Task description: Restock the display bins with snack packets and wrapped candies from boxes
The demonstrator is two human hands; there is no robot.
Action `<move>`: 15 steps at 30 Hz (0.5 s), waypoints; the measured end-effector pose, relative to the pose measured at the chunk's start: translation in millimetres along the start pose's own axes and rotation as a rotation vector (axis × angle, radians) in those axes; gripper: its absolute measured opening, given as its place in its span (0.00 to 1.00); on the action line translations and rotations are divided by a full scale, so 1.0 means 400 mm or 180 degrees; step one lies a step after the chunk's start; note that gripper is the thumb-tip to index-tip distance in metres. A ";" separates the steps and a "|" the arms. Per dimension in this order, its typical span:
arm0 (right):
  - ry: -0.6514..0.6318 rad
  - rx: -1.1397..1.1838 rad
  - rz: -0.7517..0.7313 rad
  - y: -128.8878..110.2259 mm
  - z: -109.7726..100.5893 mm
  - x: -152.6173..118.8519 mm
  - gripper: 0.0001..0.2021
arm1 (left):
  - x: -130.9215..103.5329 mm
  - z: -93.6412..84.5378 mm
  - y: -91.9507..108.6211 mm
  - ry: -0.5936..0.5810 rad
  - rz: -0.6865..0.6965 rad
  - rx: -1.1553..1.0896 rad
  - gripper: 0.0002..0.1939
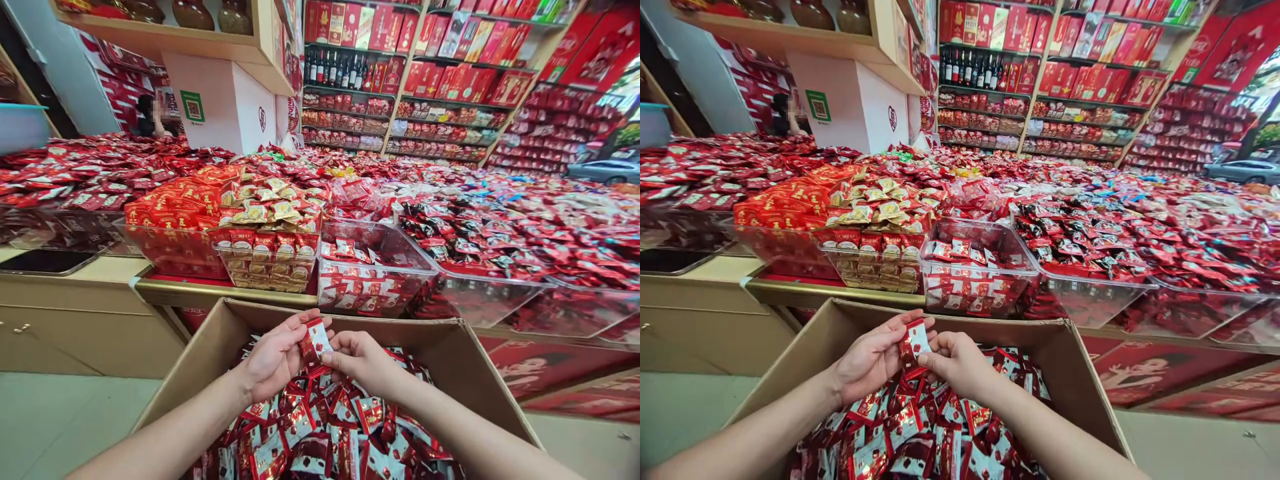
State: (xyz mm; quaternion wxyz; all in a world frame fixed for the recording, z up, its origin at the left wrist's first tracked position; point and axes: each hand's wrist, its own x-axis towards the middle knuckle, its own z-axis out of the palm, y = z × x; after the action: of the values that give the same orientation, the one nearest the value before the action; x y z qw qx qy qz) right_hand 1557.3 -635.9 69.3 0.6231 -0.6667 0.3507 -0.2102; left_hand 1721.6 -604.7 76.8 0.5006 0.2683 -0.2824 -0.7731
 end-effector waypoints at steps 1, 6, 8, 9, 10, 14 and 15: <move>0.0004 0.0144 0.0015 -0.004 -0.002 0.001 0.16 | 0.000 -0.001 0.003 0.0014 -0.0029 0.0079 0.16; 0.0202 0.0125 0.0061 -0.011 -0.013 0.002 0.15 | -0.004 -0.012 0.021 0.0136 -0.0230 0.0624 0.19; 0.0233 0.0033 0.0013 -0.007 -0.020 0.004 0.14 | -0.005 -0.015 0.024 0.0156 -0.0332 0.0727 0.19; 0.0233 -0.0064 -0.0016 -0.006 -0.024 0.005 0.14 | -0.005 -0.017 0.024 0.0176 -0.0373 0.0775 0.18; 0.0237 -0.0215 -0.0049 -0.006 -0.026 0.005 0.13 | -0.004 -0.020 0.024 0.0206 -0.0417 0.0842 0.16; 0.0485 -0.1293 -0.0341 -0.014 -0.026 0.001 0.10 | 0.004 -0.040 0.007 0.0393 -0.0453 0.1444 0.09; 0.0679 -0.1587 -0.0454 -0.016 -0.021 -0.001 0.08 | 0.008 -0.047 -0.001 0.0483 -0.0413 0.1614 0.09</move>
State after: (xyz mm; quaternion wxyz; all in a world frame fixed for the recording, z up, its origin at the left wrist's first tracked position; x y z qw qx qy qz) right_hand 1552.3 -641.6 76.9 0.3831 -0.7966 0.4074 -0.2298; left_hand 1733.5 -610.6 63.1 0.3866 0.4598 -0.4108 -0.6858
